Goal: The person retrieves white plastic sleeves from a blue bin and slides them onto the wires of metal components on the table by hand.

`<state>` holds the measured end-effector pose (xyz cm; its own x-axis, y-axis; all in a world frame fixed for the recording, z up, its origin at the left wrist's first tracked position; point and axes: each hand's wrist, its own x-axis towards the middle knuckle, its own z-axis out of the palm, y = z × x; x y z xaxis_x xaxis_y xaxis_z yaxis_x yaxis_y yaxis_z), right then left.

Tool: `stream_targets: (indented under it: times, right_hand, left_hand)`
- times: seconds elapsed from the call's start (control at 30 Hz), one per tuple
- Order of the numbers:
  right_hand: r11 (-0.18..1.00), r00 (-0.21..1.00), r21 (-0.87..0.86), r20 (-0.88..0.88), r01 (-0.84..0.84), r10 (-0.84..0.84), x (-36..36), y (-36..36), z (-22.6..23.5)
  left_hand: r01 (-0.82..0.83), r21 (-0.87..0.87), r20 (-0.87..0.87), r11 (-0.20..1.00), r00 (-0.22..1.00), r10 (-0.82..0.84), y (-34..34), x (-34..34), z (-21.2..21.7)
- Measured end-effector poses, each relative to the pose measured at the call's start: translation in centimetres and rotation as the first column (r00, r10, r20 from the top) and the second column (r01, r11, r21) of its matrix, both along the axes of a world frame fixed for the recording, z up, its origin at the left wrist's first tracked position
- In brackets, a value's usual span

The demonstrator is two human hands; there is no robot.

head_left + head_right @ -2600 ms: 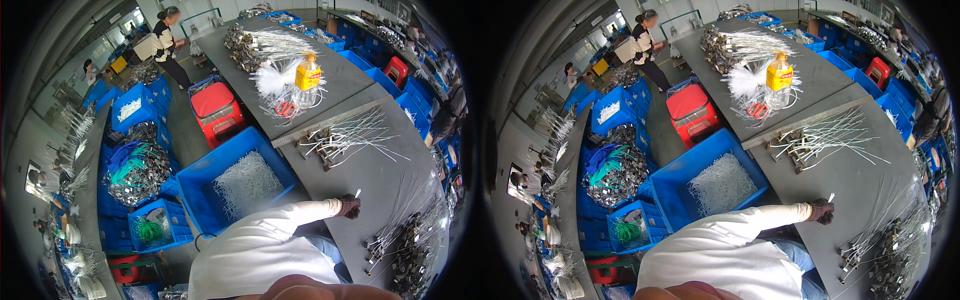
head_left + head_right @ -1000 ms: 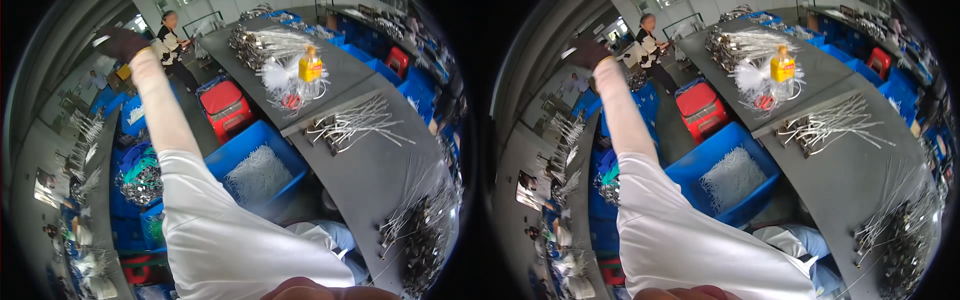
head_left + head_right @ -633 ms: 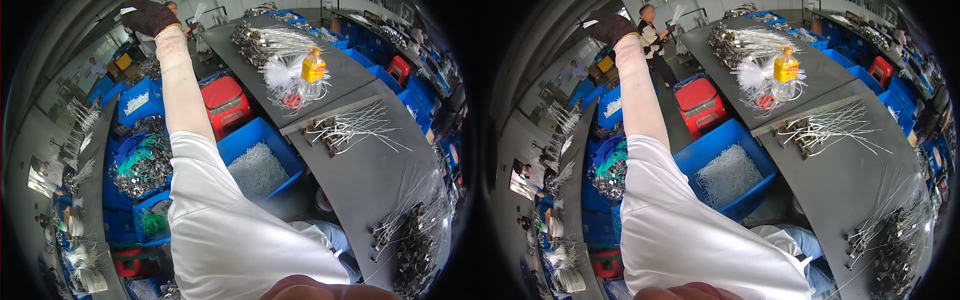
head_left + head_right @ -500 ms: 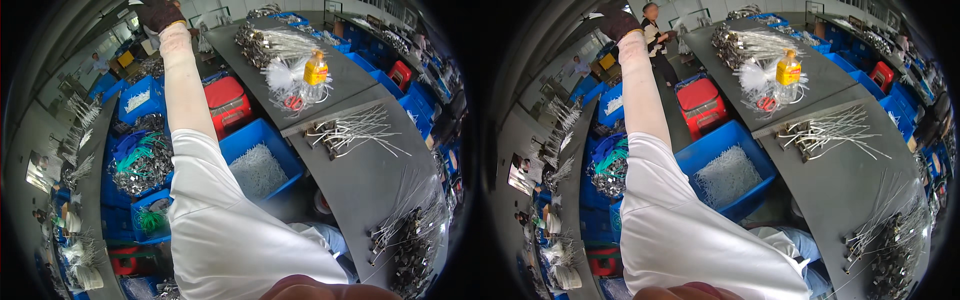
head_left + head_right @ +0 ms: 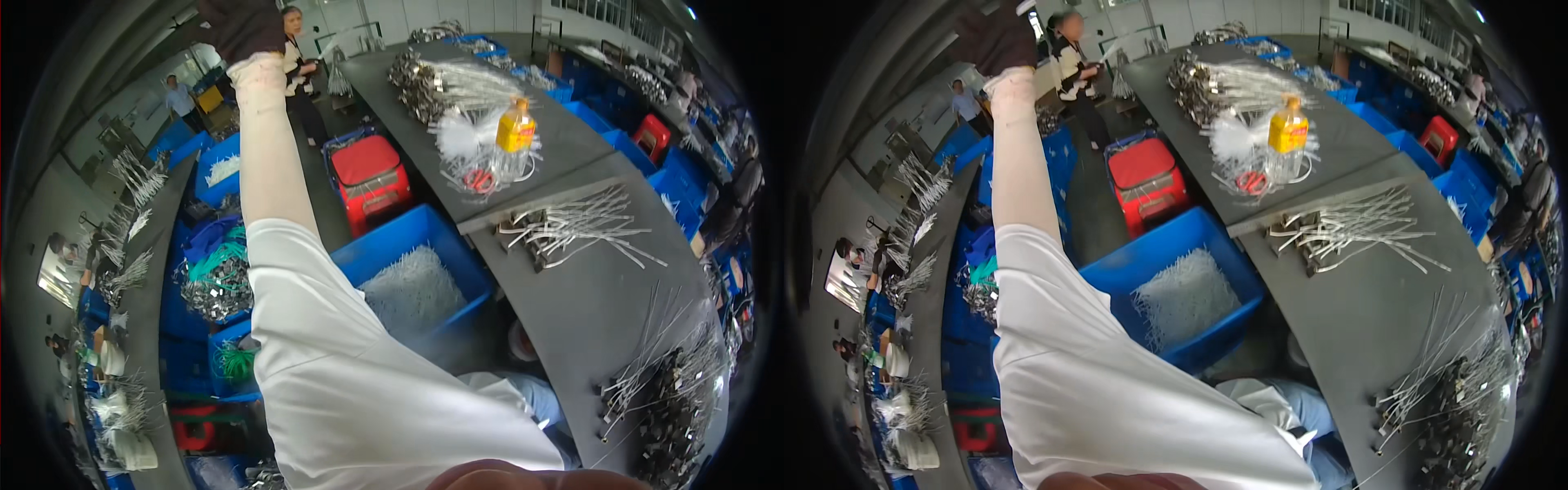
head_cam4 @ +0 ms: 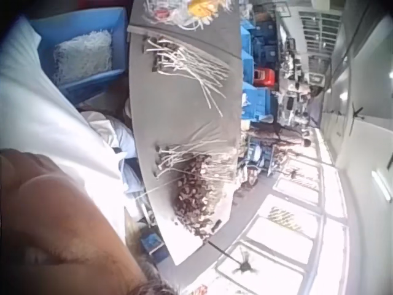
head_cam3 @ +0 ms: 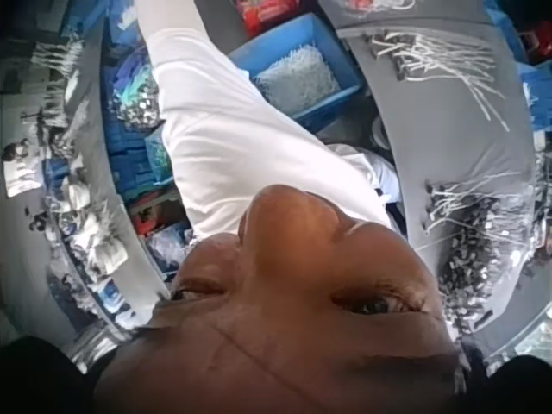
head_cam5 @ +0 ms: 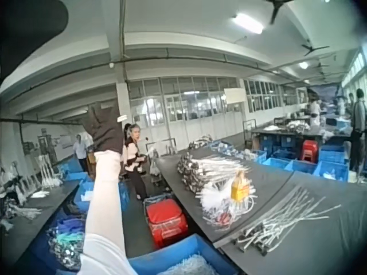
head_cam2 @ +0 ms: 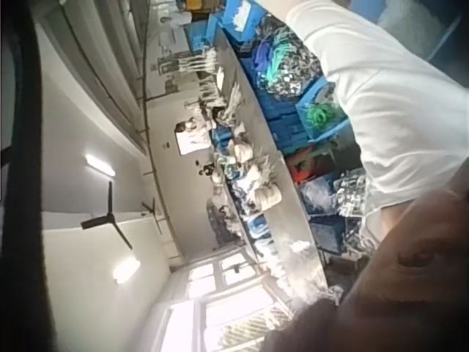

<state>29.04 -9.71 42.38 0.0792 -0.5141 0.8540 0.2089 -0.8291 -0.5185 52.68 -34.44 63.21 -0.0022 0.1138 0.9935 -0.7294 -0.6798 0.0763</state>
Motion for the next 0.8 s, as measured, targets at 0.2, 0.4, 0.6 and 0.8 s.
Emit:
stream_targets:
  times: [0.2,0.4,0.6,0.8]
  right_hand:
    - [0.995,0.997,0.09,0.054,0.053,-0.058,-5.1,4.0,-3.3]
    - [0.959,0.972,0.264,0.18,0.102,-0.152,-9.1,8.5,-7.7]
    - [0.926,0.945,0.358,0.245,0.118,-0.215,-13.1,12.0,-10.9]
    - [0.893,0.921,0.427,0.273,0.142,-0.277,-16.6,15.7,-14.0]
  left_hand:
    - [0.064,0.055,0.332,0.996,0.94,-0.079,2.7,2.6,-3.0]
    - [-0.071,0.23,0.116,0.971,0.992,0.045,5.5,5.0,-2.3]
    - [-0.089,0.325,0.117,0.942,0.992,0.053,5.6,5.7,-2.2]
    - [-0.058,0.123,0.214,0.991,0.976,0.03,5.5,3.9,-2.6]
